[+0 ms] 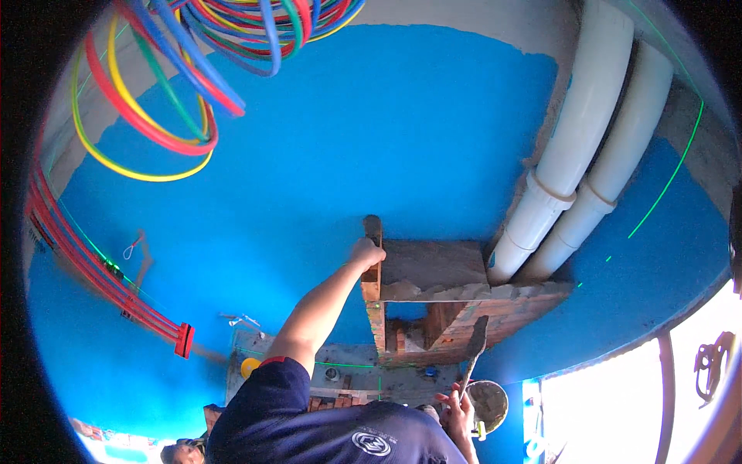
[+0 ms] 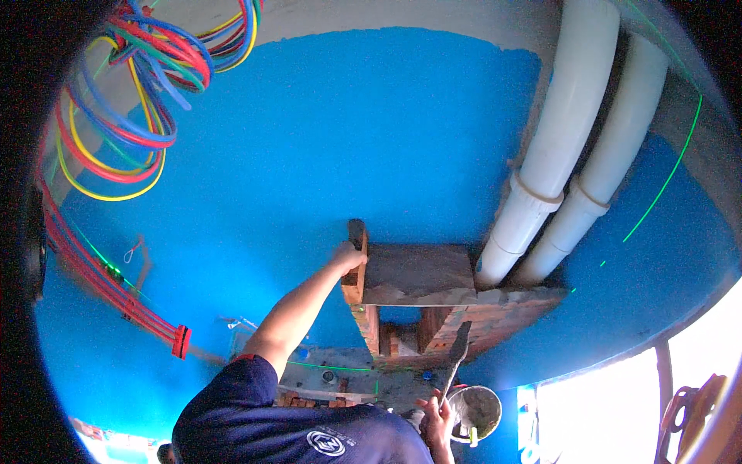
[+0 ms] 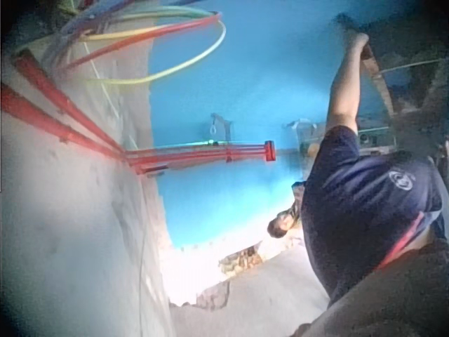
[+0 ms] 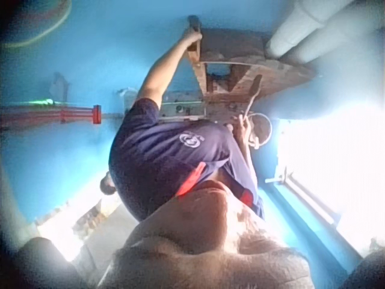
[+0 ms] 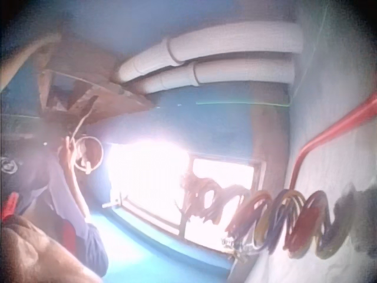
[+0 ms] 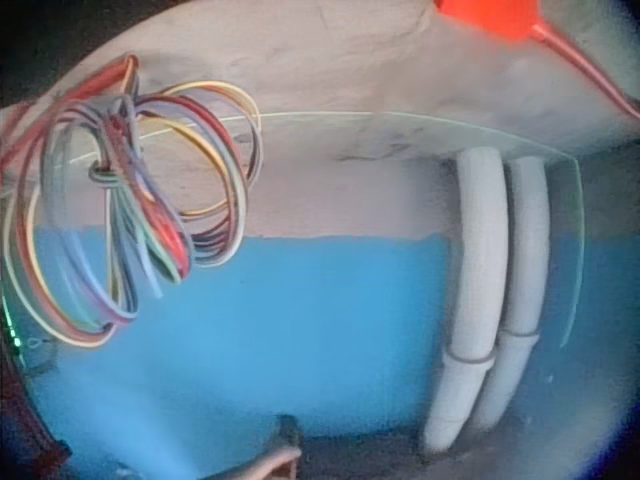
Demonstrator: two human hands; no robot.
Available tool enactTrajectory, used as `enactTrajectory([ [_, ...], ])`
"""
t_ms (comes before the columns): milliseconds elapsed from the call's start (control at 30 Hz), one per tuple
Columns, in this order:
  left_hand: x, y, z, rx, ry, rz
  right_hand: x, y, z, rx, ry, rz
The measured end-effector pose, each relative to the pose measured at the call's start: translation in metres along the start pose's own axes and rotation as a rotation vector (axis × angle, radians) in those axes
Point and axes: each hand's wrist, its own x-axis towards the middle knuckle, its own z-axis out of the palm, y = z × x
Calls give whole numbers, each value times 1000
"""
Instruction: The person picks up bricks from a pile and places them onto a metal platform, then uses a trowel to apply mortar onto a brick wall structure and positions a slate tile onto the wet mortar.
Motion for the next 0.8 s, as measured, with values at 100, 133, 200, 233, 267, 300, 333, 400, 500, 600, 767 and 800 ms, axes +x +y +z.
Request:
enactTrajectory([
  [100,-2,8,5,-48,-50,1,-1,-5,0,-2,17,4],
  [133,-2,12,7,-74,-77,4,0,-4,-2,-2,21,2],
  [200,7,10,13,31,-145,5,2,-4,-3,13,11,1],
  [233,12,2,16,51,-74,35,2,-3,0,13,-1,4],
  [267,17,-6,19,73,-2,63,2,-1,4,8,-4,9],
  [300,5,9,12,41,-79,5,3,-1,2,3,10,6],
  [333,9,8,20,39,-82,7,4,1,1,3,14,5],
  [400,12,9,30,143,-68,116,3,3,-1,-4,1,-19],
  [500,6,21,28,140,-119,124,3,-1,2,-11,6,-14],
  [600,3,33,24,162,-146,120,14,9,-4,-36,1,-35],
  [767,2,41,22,191,-162,166,9,-1,7,-604,22,-264],
  [800,6,38,22,213,-158,196,10,-4,10,-785,33,-343],
])
